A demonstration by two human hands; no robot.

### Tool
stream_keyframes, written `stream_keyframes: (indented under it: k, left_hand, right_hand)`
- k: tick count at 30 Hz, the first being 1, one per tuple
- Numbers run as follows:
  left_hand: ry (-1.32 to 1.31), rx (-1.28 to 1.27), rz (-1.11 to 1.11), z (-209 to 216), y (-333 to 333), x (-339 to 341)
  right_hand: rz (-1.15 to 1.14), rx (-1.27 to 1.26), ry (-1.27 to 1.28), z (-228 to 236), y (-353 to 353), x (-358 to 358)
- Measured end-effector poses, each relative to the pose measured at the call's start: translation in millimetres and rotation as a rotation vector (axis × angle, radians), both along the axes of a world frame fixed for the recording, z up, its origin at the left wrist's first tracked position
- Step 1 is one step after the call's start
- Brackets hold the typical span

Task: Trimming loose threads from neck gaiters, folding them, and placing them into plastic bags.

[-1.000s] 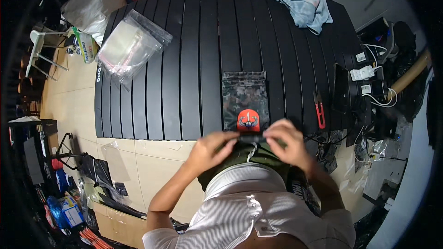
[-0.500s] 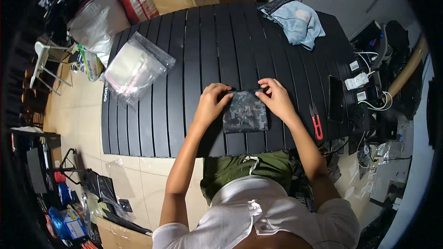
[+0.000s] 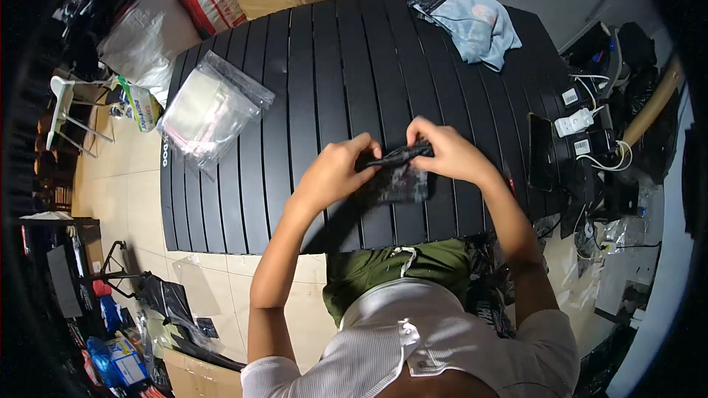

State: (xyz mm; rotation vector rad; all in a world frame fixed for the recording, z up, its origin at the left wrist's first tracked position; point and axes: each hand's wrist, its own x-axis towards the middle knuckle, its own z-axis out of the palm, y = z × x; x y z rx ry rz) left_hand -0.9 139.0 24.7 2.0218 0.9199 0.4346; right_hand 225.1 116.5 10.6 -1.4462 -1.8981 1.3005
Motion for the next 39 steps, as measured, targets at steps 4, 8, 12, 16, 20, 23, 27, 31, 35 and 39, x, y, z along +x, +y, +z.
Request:
stream_keyframes:
  k: [4,8,12,16,20,23,27,31,35,39]
  left_hand:
    - [-0.188,0.449,0.015,2.6,-11.5,-3.3]
    - [-0.087,0.558,0.0,-35.0,-21.5,3.5]
    - [-0.069,0.557,0.037,-68.0,-32.9,1.4]
    - [-0.061,0.566,0.073,-78.2,-36.6,2.3]
    - [-0.082,0.609,0.115,-80.6,-37.1,2.2]
    - [-0.065,0.541,0.232,-75.2,-40.1,4.8]
    - [-0.025,0.528,0.268,-75.0,-41.5,7.5]
    - [0.047,0.52,0.286,-75.9,-37.0,9.2]
    - [-0.099,0.453,0.311,-81.9,-35.6,5.5]
    - [-0.222,0.315,0.364,-78.3,-36.0,3.1]
  right_hand:
    - [-0.086,0.577,-0.07,31.5,-23.7,-9.8]
    - [-0.053,0.608,-0.252,-1.5,-36.9,1.9]
    - [-0.096,0.599,-0.225,-39.6,-50.0,5.7]
    - [-0.131,0.64,-0.255,-52.6,-54.4,3.1]
    - [-0.145,0.753,-0.205,-56.3,-53.1,-0.9]
    - [-0.15,0.795,-0.148,-59.7,-54.2,-3.3]
    - [-0.268,0.692,-0.161,-54.4,-55.8,-8.6]
    - [-0.234,0.647,-0.214,-55.3,-54.8,-8.1]
    - [-0.218,0.765,-0.212,-55.7,-54.5,-11.4]
    - [-0.286,0.827,-0.163,-56.9,-56.0,-11.0]
